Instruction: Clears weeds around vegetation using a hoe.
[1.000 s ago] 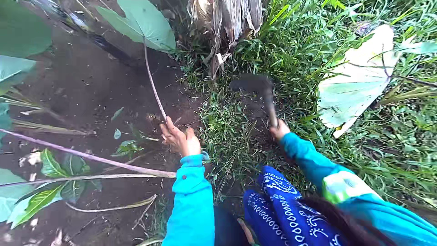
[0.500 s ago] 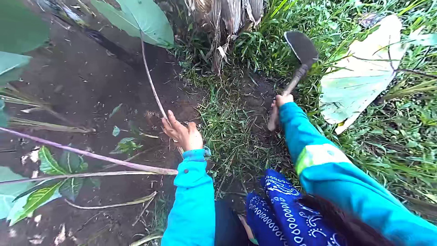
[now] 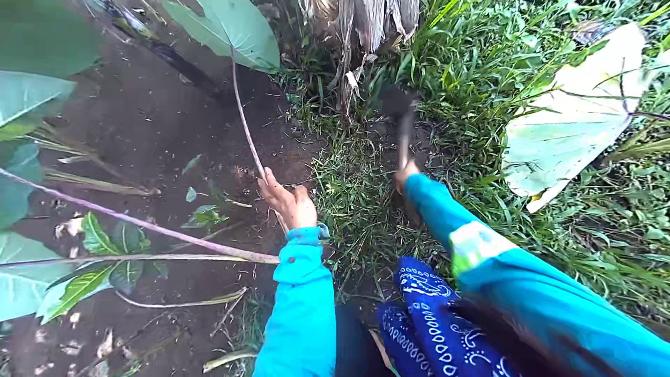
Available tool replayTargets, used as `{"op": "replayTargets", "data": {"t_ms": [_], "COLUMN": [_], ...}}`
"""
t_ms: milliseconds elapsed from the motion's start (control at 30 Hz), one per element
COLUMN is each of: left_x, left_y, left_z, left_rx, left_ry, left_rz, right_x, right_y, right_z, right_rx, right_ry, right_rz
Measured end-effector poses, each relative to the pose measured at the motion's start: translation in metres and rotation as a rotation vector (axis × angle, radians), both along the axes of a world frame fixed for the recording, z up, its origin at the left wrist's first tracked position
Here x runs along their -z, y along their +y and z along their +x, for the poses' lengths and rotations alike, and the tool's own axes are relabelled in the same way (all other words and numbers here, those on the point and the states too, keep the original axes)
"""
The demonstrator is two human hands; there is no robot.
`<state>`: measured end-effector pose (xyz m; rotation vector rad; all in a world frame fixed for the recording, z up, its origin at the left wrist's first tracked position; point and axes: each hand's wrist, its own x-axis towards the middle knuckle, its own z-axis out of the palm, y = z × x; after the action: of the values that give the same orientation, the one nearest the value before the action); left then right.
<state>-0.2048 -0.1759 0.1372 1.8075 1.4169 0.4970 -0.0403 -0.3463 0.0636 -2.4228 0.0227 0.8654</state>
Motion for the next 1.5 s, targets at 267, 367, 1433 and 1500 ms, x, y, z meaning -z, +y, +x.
{"op": "replayTargets", "data": {"t_ms": [267, 367, 1433, 1500], "left_x": [0.0, 0.0, -0.002, -0.002], "left_y": [-0.002, -0.007, 0.002, 0.001], "left_z": [0.004, 0.004, 0.002, 0.002], "left_rx": [-0.026, 0.008, -0.027, -0.037], "left_ry": [-0.007, 0.049, 0.088, 0.076], "left_rz": [-0.003, 0.03, 0.006, 0.006], "right_x": [0.067, 0.059, 0.055, 0.057], "right_y": [-0.07, -0.01, -0.093, -0.07], "right_z": [0.017, 0.048, -0.012, 0.001], "right_rx": [-0.001, 0.162, -0.288, -0.06], "right_ry": [0.079, 0.235, 0.264, 0.145], "right_rz": [0.146, 0.131, -0.095, 0.047]}}
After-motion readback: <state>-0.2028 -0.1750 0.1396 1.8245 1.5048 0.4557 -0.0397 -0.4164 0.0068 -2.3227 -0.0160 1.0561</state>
